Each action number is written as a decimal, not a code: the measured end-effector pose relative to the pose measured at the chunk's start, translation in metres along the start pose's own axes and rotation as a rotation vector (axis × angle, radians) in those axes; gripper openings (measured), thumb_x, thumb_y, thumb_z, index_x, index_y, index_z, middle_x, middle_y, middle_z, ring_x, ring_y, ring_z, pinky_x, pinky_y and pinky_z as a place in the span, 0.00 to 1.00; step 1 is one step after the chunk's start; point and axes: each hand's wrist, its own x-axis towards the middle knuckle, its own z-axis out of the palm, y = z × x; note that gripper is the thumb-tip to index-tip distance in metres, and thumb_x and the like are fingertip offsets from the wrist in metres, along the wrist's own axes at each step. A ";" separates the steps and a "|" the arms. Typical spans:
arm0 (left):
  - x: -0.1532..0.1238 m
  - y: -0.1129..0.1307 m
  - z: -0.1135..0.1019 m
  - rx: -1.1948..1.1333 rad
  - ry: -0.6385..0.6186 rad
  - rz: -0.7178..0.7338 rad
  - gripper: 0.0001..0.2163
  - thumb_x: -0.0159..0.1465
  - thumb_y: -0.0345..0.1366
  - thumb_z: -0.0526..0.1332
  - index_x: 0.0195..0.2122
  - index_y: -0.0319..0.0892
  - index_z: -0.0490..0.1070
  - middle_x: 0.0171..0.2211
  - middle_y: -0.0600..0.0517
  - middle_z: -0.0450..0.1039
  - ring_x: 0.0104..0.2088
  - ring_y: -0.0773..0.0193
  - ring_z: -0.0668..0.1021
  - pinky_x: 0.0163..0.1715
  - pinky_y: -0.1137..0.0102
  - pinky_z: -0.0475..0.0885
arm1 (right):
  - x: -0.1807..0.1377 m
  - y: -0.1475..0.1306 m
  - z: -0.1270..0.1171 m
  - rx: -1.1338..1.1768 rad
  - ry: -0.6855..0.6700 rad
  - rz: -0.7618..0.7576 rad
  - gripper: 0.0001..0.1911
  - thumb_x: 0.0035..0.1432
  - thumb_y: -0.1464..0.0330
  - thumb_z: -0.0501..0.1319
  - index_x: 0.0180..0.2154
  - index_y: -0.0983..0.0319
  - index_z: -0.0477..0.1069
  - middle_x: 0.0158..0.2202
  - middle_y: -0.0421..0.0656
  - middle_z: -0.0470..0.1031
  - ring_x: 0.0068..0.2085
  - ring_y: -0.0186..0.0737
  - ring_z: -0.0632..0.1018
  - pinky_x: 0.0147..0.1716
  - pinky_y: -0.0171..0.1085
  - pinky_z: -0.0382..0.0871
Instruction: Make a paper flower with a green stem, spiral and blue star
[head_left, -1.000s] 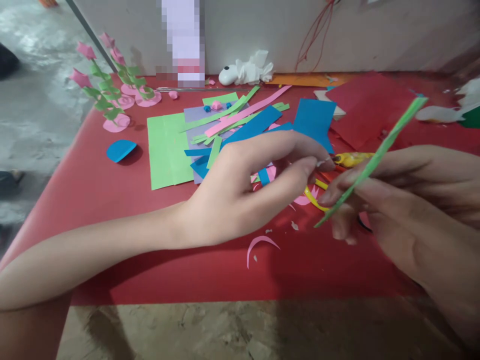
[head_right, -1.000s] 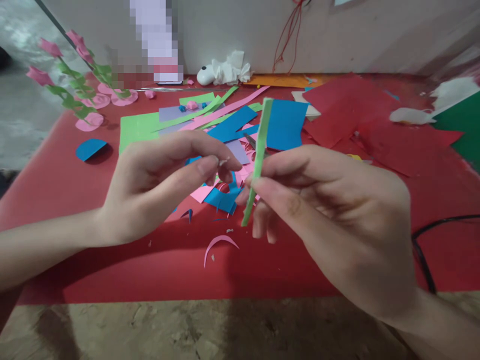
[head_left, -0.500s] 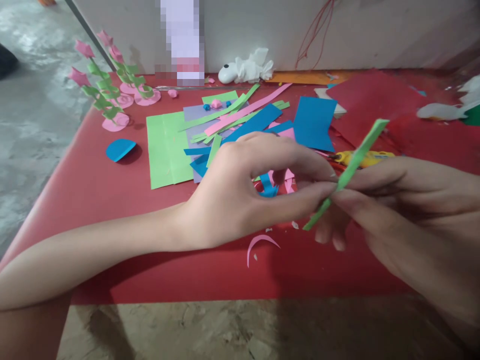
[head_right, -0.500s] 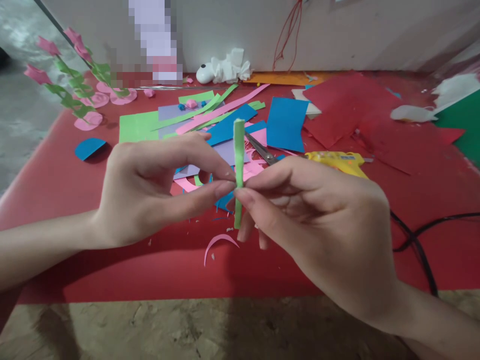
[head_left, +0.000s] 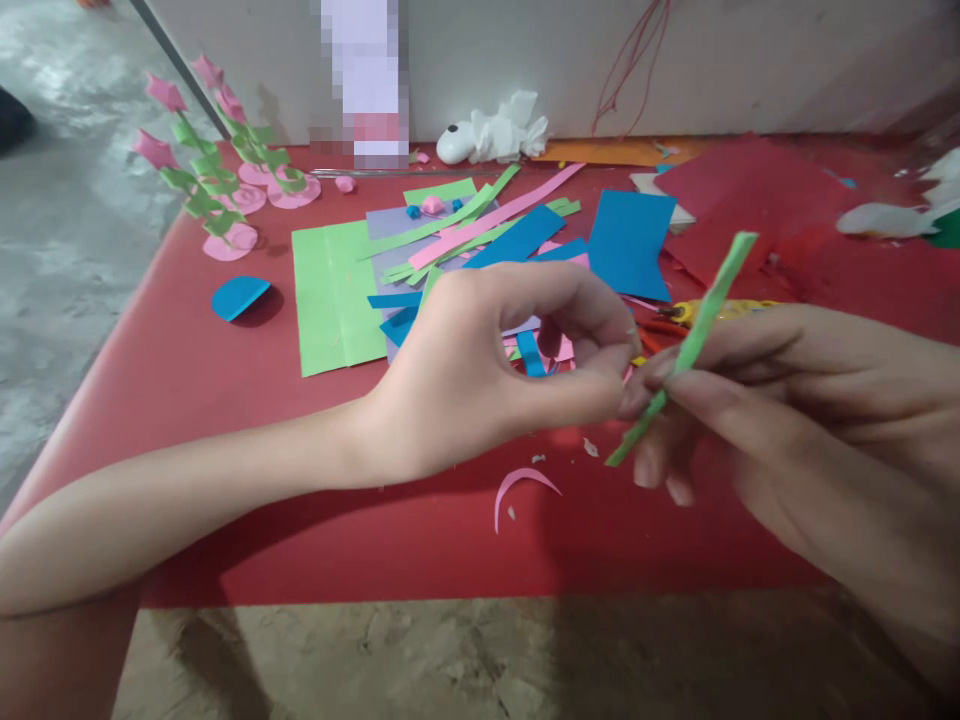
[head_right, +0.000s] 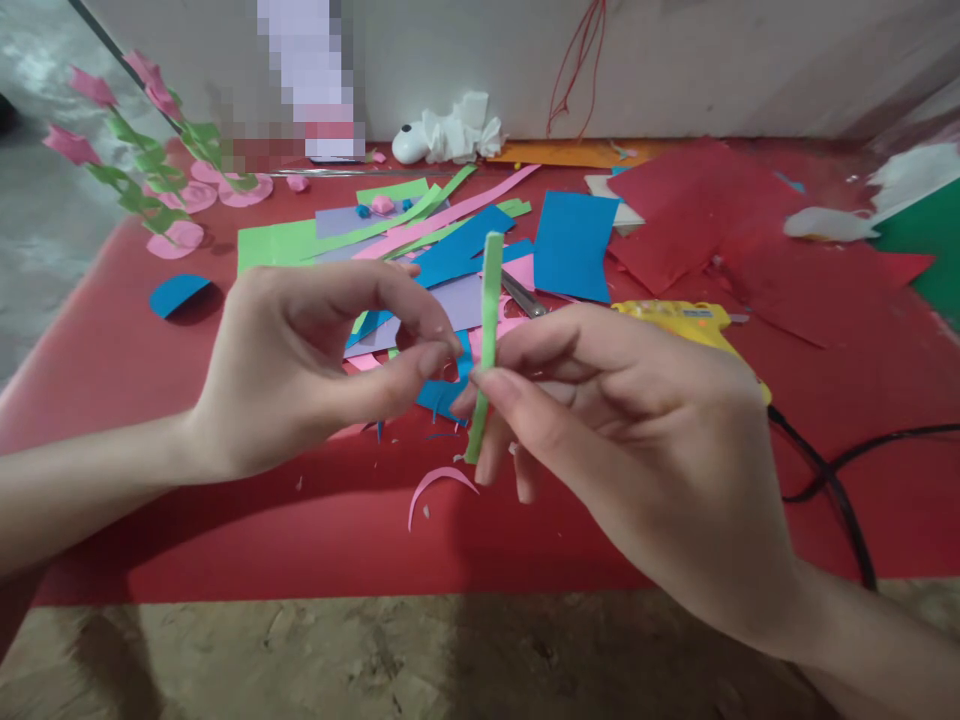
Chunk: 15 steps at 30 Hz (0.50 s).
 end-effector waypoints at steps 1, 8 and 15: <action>0.000 0.000 0.000 0.008 0.012 -0.008 0.06 0.55 0.27 0.63 0.23 0.40 0.70 0.22 0.58 0.75 0.24 0.72 0.75 0.27 0.75 0.73 | 0.000 0.001 -0.001 0.027 -0.013 0.012 0.02 0.58 0.69 0.59 0.34 0.57 0.70 0.25 0.35 0.73 0.21 0.29 0.73 0.16 0.27 0.70; -0.002 0.001 0.002 0.006 0.022 0.048 0.03 0.56 0.28 0.63 0.26 0.41 0.73 0.25 0.57 0.77 0.27 0.69 0.76 0.29 0.73 0.73 | 0.000 0.001 0.000 0.053 -0.030 -0.001 0.01 0.57 0.69 0.59 0.32 0.58 0.69 0.21 0.35 0.71 0.19 0.28 0.72 0.14 0.27 0.68; -0.003 -0.001 0.001 -0.004 0.022 0.105 0.03 0.56 0.27 0.64 0.26 0.40 0.72 0.25 0.58 0.77 0.27 0.72 0.76 0.28 0.75 0.72 | 0.001 0.000 0.002 0.008 -0.036 -0.024 0.04 0.57 0.71 0.59 0.30 0.59 0.66 0.20 0.32 0.71 0.19 0.25 0.71 0.15 0.24 0.67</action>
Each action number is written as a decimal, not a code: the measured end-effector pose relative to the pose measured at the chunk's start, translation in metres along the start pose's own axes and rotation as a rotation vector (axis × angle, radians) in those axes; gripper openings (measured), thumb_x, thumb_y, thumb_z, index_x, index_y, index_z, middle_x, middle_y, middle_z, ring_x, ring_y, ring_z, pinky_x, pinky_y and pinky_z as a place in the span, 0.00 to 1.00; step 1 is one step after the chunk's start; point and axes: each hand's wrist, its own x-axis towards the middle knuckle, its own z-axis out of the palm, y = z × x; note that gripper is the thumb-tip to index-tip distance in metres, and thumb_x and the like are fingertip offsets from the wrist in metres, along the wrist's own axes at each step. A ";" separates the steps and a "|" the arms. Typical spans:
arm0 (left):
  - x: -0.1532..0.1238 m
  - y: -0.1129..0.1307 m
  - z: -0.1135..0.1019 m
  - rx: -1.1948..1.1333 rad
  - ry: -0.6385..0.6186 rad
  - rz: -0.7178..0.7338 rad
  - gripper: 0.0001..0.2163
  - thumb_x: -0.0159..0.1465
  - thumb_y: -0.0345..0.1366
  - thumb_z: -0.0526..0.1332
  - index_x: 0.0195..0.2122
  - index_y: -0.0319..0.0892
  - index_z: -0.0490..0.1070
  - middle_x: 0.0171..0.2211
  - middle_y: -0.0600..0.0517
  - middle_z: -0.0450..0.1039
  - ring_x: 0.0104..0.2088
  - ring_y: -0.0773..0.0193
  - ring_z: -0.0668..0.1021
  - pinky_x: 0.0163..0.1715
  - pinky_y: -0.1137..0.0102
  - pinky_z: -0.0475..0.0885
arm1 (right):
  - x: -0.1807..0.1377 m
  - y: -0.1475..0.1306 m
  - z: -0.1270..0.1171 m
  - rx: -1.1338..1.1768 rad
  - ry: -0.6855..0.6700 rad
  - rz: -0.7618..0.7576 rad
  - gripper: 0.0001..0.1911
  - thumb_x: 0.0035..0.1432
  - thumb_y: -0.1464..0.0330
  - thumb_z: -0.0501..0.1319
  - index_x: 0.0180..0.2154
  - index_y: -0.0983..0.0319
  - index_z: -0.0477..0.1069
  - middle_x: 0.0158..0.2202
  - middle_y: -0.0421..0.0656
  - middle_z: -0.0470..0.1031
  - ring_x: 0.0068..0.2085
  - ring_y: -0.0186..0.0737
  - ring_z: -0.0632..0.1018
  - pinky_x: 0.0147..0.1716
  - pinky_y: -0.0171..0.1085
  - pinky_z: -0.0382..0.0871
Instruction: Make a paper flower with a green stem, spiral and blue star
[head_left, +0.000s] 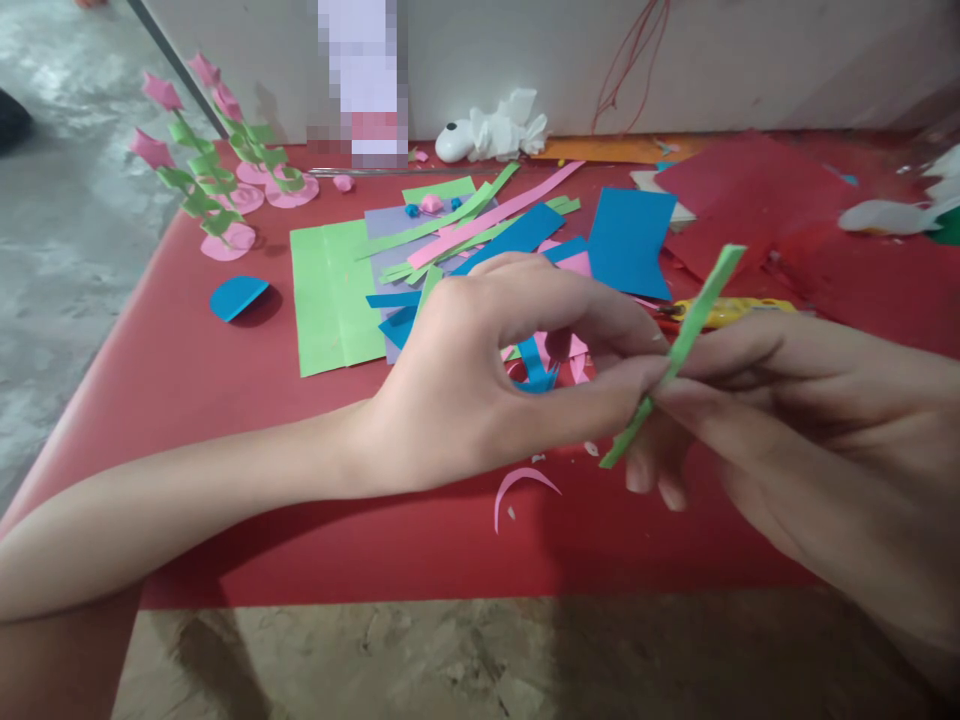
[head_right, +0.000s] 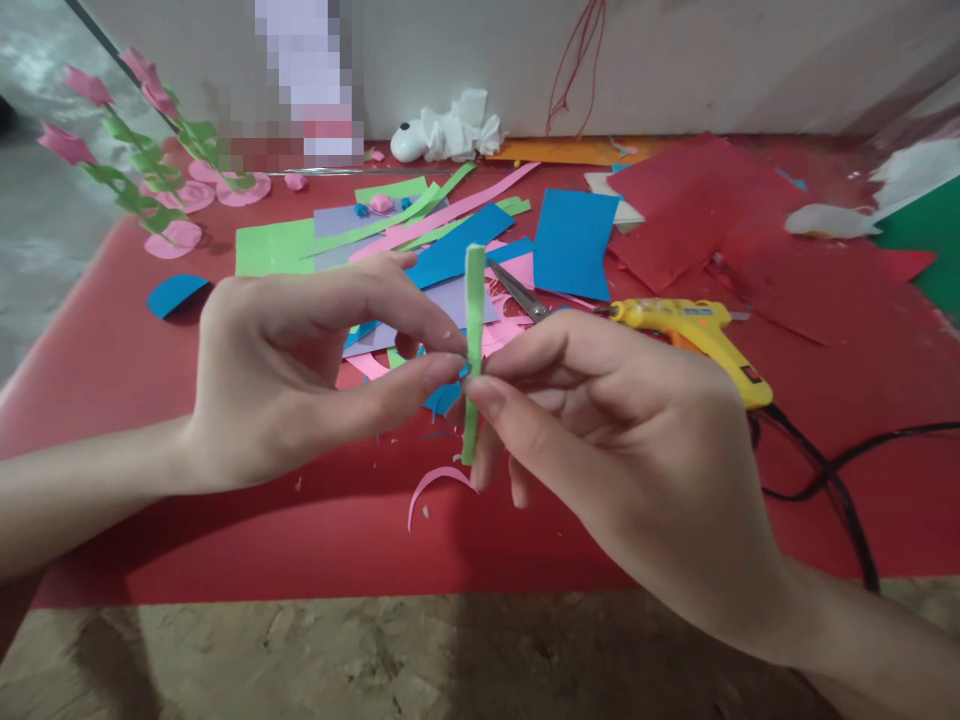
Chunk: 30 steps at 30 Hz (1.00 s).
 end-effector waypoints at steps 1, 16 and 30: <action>0.000 0.000 0.000 -0.001 0.001 -0.002 0.03 0.55 0.27 0.64 0.26 0.40 0.72 0.24 0.58 0.77 0.27 0.72 0.76 0.28 0.75 0.72 | 0.000 0.000 0.000 -0.016 0.000 -0.006 0.04 0.57 0.71 0.59 0.30 0.60 0.66 0.20 0.32 0.70 0.19 0.24 0.71 0.15 0.23 0.67; 0.005 -0.007 -0.003 0.137 0.012 -0.014 0.05 0.55 0.24 0.62 0.24 0.39 0.69 0.23 0.59 0.74 0.26 0.75 0.73 0.28 0.77 0.71 | -0.001 0.004 0.008 0.053 0.107 0.038 0.15 0.50 0.56 0.63 0.33 0.61 0.70 0.22 0.40 0.69 0.25 0.35 0.74 0.18 0.32 0.68; 0.005 -0.002 -0.002 -0.094 -0.059 -0.015 0.05 0.60 0.34 0.62 0.28 0.39 0.72 0.26 0.54 0.76 0.28 0.70 0.75 0.29 0.74 0.72 | -0.002 0.008 -0.005 0.302 -0.153 0.165 0.07 0.61 0.68 0.55 0.38 0.53 0.71 0.26 0.36 0.72 0.21 0.30 0.74 0.16 0.29 0.69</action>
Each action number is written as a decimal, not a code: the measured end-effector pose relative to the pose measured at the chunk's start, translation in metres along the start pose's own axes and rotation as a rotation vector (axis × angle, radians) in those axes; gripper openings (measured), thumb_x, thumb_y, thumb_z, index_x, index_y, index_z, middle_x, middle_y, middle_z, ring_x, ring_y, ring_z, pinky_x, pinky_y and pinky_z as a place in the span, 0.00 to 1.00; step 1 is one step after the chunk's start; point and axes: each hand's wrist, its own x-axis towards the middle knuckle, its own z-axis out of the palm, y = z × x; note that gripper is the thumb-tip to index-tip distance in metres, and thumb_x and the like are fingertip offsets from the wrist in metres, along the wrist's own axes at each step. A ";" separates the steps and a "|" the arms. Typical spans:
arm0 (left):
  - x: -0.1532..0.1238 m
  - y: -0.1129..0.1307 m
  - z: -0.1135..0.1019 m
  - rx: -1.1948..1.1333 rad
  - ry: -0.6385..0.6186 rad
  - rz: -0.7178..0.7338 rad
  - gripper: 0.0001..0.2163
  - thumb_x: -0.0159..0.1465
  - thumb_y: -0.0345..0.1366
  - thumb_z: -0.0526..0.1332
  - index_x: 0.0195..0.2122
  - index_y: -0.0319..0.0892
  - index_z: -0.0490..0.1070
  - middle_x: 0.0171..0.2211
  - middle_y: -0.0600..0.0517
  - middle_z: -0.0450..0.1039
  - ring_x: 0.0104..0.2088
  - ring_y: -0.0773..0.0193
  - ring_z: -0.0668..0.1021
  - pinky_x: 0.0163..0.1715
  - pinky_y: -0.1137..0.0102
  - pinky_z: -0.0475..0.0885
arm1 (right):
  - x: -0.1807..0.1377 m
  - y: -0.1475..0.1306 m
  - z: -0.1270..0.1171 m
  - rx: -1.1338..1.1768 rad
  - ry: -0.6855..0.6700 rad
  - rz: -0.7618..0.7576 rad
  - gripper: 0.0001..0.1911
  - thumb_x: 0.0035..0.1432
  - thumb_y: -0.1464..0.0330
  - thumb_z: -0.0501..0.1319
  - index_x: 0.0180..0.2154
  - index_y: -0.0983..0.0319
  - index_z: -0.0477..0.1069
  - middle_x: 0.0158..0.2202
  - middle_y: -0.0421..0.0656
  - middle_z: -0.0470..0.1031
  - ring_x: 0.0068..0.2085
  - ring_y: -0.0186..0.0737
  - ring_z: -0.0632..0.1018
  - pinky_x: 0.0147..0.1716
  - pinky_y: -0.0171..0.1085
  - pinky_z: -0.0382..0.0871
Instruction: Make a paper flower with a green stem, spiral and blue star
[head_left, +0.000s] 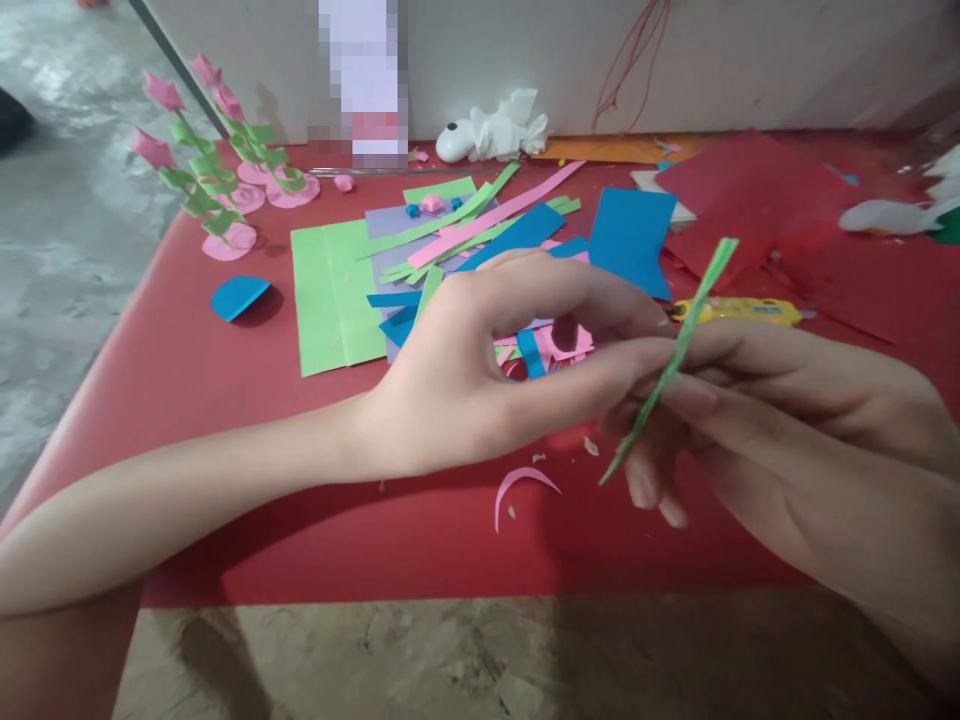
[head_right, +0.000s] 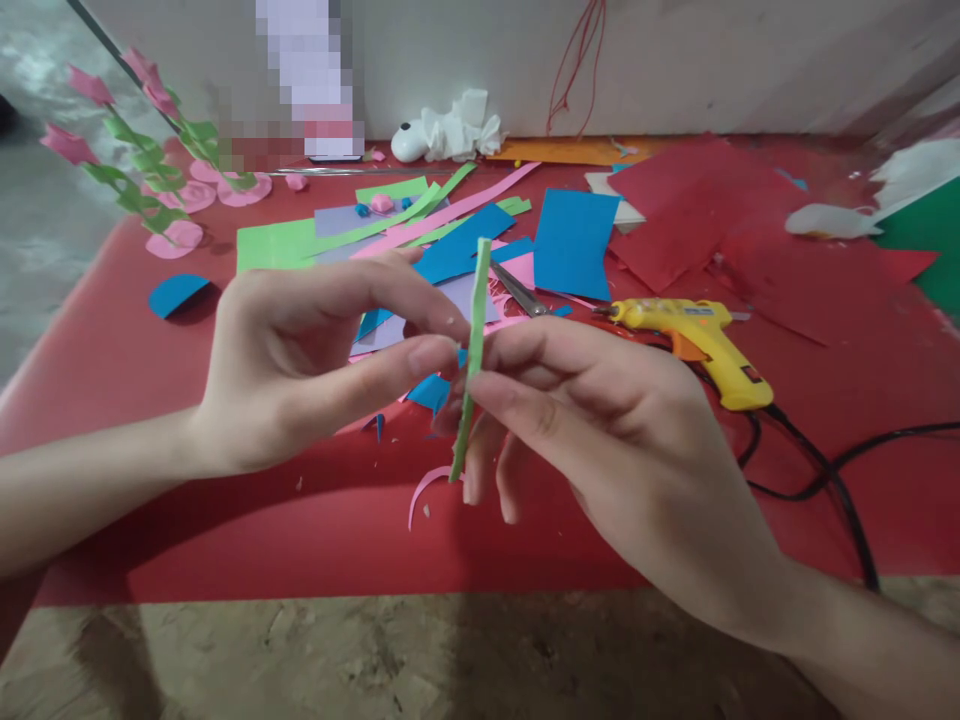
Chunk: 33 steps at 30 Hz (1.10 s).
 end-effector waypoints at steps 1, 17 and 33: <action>0.000 0.000 0.000 -0.006 0.006 0.001 0.07 0.60 0.36 0.63 0.27 0.39 0.72 0.25 0.54 0.76 0.27 0.71 0.74 0.29 0.74 0.71 | 0.000 0.000 -0.001 -0.008 -0.004 -0.009 0.07 0.61 0.68 0.55 0.38 0.52 0.71 0.26 0.36 0.72 0.22 0.30 0.74 0.16 0.29 0.70; 0.002 0.000 -0.003 0.292 -0.173 0.004 0.10 0.64 0.27 0.51 0.25 0.43 0.57 0.24 0.55 0.63 0.24 0.71 0.65 0.28 0.73 0.65 | 0.012 -0.004 -0.002 0.139 0.103 0.019 0.07 0.58 0.72 0.57 0.31 0.58 0.72 0.27 0.34 0.72 0.17 0.29 0.72 0.09 0.25 0.64; -0.001 -0.015 -0.001 0.260 -0.206 -0.025 0.08 0.60 0.24 0.56 0.39 0.38 0.70 0.36 0.52 0.76 0.34 0.72 0.76 0.34 0.77 0.72 | 0.010 -0.004 -0.003 0.080 0.277 -0.028 0.04 0.56 0.68 0.61 0.30 0.54 0.74 0.23 0.35 0.66 0.19 0.22 0.67 0.14 0.24 0.62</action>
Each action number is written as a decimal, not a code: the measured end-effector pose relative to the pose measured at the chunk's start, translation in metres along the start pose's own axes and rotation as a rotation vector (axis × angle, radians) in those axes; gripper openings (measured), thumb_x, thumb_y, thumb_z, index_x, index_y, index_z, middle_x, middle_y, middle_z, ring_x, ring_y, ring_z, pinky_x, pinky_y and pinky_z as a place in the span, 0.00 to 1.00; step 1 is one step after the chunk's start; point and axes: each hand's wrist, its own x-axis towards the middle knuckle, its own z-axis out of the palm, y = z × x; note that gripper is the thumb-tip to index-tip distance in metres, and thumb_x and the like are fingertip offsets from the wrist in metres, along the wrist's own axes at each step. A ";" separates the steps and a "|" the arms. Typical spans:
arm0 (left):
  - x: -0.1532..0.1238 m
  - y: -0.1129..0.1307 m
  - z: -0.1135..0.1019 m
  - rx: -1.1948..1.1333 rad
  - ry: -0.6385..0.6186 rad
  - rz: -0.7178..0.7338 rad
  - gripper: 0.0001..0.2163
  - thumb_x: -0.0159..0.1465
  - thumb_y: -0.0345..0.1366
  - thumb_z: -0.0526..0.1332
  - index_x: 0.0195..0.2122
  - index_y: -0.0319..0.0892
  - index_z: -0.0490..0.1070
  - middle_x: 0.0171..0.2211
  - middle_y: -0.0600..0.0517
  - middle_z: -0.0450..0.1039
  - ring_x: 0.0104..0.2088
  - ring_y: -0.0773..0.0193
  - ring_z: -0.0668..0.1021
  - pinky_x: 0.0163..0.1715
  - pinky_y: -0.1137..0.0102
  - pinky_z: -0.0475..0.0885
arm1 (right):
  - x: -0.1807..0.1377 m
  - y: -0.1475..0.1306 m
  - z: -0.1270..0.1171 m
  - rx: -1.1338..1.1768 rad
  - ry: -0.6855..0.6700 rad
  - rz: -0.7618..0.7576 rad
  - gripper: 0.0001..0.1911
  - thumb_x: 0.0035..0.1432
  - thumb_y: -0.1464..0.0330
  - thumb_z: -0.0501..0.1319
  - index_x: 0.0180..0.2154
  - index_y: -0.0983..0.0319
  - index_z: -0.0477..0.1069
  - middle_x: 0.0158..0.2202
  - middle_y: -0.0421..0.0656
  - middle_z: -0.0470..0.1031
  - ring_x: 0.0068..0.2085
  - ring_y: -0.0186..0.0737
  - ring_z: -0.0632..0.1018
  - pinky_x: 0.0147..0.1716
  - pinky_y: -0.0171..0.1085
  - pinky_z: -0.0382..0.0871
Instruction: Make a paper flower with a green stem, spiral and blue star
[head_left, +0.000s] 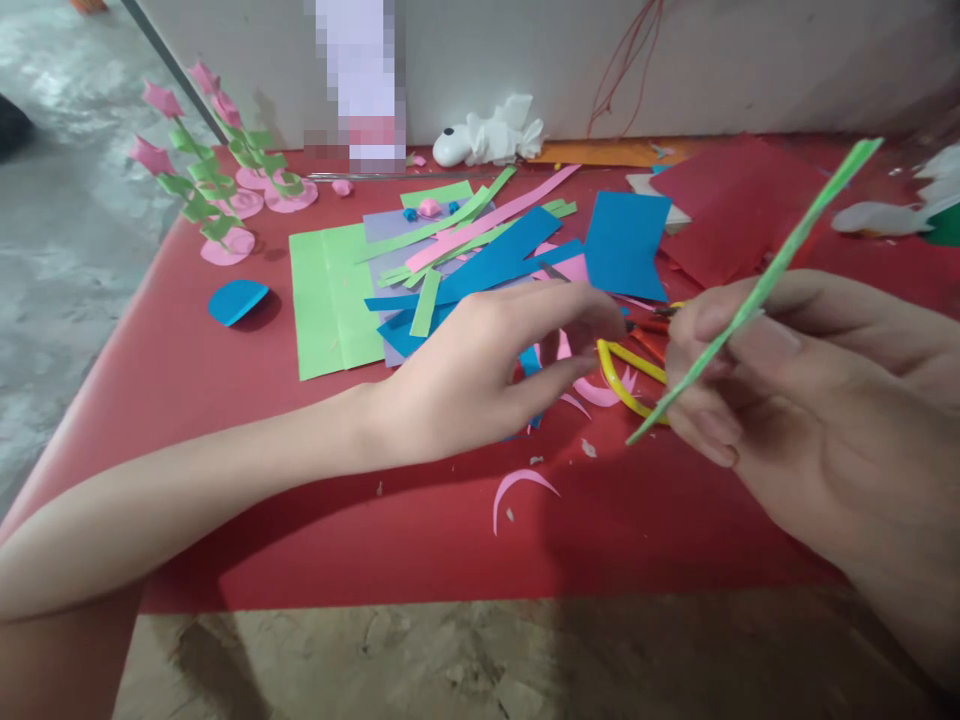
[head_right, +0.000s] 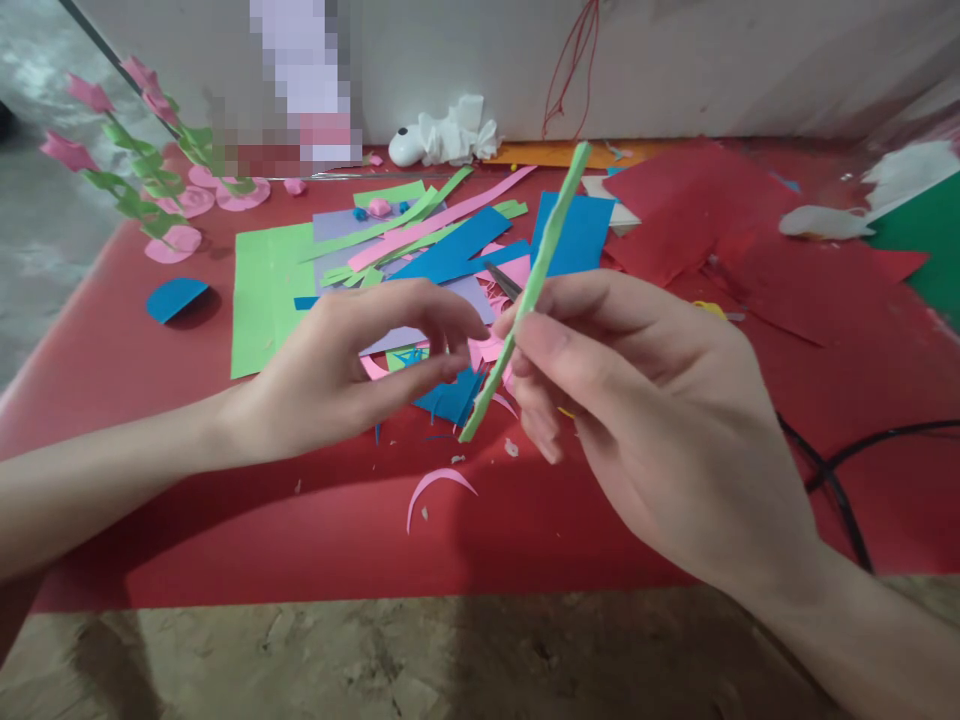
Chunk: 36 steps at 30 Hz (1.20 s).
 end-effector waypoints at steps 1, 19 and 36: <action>0.000 0.003 0.000 -0.069 0.021 -0.006 0.06 0.61 0.25 0.56 0.37 0.38 0.71 0.35 0.52 0.77 0.34 0.72 0.77 0.34 0.77 0.73 | 0.000 0.001 0.001 -0.028 0.026 -0.011 0.04 0.56 0.68 0.61 0.29 0.55 0.74 0.23 0.36 0.67 0.19 0.23 0.67 0.14 0.24 0.62; -0.001 0.016 0.000 -0.200 0.107 0.061 0.04 0.58 0.24 0.62 0.28 0.36 0.73 0.26 0.54 0.78 0.27 0.73 0.76 0.28 0.76 0.72 | -0.008 0.000 0.004 -0.377 0.119 -0.136 0.05 0.53 0.63 0.63 0.28 0.56 0.72 0.20 0.36 0.65 0.20 0.26 0.67 0.14 0.27 0.62; 0.001 0.010 -0.002 0.119 0.155 0.107 0.05 0.57 0.26 0.60 0.25 0.39 0.72 0.22 0.58 0.73 0.24 0.74 0.73 0.34 0.75 0.70 | -0.010 0.003 0.004 -0.762 0.176 -0.280 0.09 0.51 0.61 0.63 0.34 0.57 0.75 0.28 0.35 0.73 0.25 0.25 0.73 0.22 0.29 0.67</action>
